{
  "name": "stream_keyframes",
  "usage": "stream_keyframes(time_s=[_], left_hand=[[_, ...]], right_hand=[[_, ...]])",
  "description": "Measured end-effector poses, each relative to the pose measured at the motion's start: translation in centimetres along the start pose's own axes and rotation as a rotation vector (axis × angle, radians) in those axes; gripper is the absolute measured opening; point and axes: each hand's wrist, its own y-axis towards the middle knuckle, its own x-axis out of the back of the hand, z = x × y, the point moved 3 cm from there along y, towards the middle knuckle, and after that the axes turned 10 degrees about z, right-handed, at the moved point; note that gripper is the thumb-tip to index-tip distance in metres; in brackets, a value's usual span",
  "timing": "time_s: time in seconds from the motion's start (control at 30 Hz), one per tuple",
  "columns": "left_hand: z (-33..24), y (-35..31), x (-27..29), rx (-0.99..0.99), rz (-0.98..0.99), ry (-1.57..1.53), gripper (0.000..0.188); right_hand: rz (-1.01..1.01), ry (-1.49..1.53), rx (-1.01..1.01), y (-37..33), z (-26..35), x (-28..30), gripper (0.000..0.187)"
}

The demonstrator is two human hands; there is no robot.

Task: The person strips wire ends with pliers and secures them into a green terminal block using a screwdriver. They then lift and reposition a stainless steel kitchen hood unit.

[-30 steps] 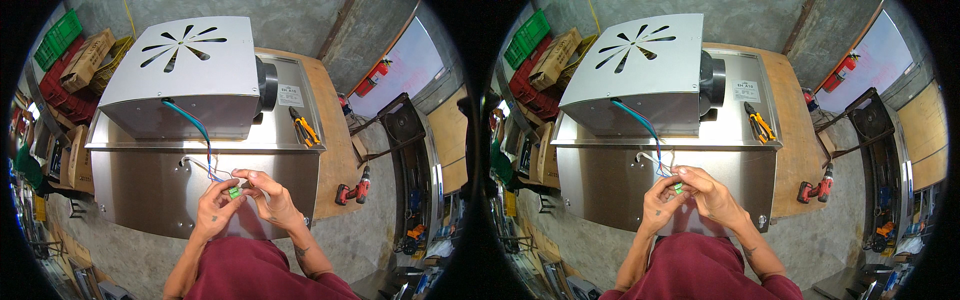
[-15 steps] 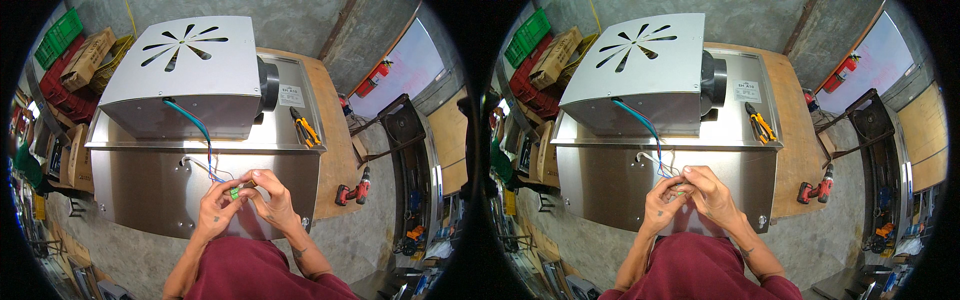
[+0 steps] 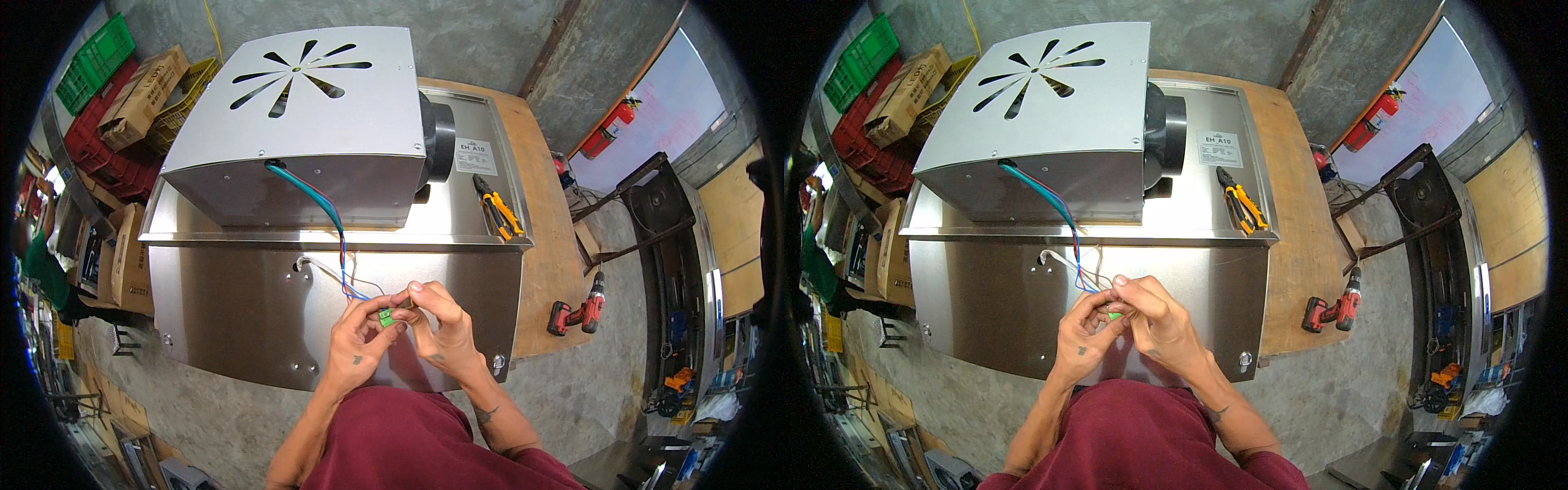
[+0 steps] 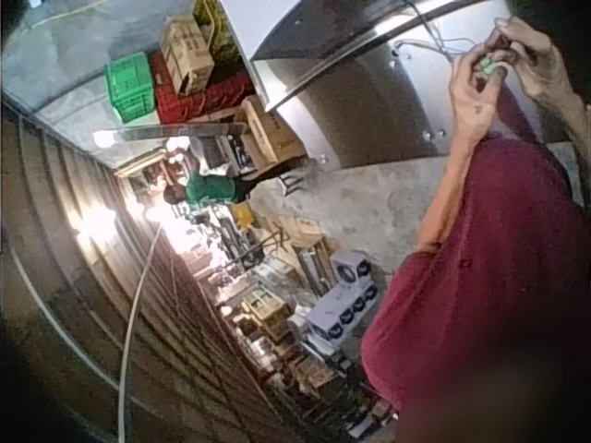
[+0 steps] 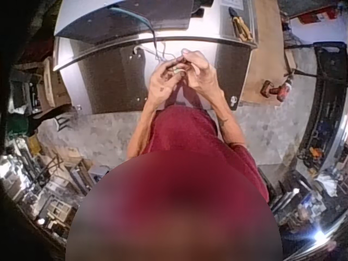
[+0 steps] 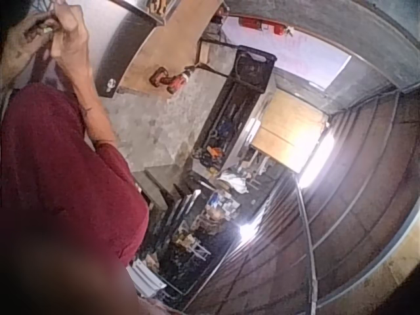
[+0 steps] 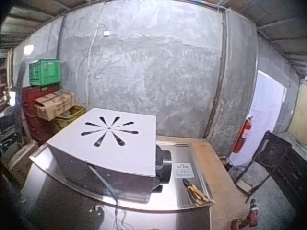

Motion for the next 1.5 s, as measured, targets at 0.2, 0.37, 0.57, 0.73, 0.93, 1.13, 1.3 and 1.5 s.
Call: stream_keyframes(time_s=[0.2,0.37,0.57,0.73,0.93,1.13,1.3,1.5], left_hand=[[-1.2,-1.1,0.0,0.024,-0.01,-0.058,0.047],[-0.6,-1.9,0.2,-0.006,-0.056,0.086,0.048],[-0.3,-2.1,0.0,-0.006,-0.084,0.146,0.05],[-0.5,-1.9,0.0,0.008,-0.061,0.145,0.052],[-1.0,-1.6,-0.2,0.018,-0.04,0.129,0.053],[-1.0,-1.7,0.2,0.06,-0.009,0.156,0.057],[-0.6,-1.9,0.0,0.069,-0.023,0.111,0.057],[-0.6,-1.7,0.4,0.075,0.001,0.125,0.057]], right_hand=[[-0.241,0.473,-0.357,0.3,-0.8,1.1,0.05],[0.153,0.356,-0.721,-2.2,-4.7,-0.9,0.031],[0.084,0.466,-0.878,-1.0,-2.5,-1.5,0.036],[-0.012,0.496,-0.861,-1.0,-2.7,-1.4,0.031],[-0.026,0.453,-0.803,-1.2,-2.9,-1.3,0.029],[-0.041,0.486,-0.811,-1.1,-2.6,-1.2,0.029],[-0.031,0.508,-0.827,-1.3,-2.8,-1.2,0.029],[-0.053,0.498,-0.875,-1.1,-2.0,-1.3,0.03]])
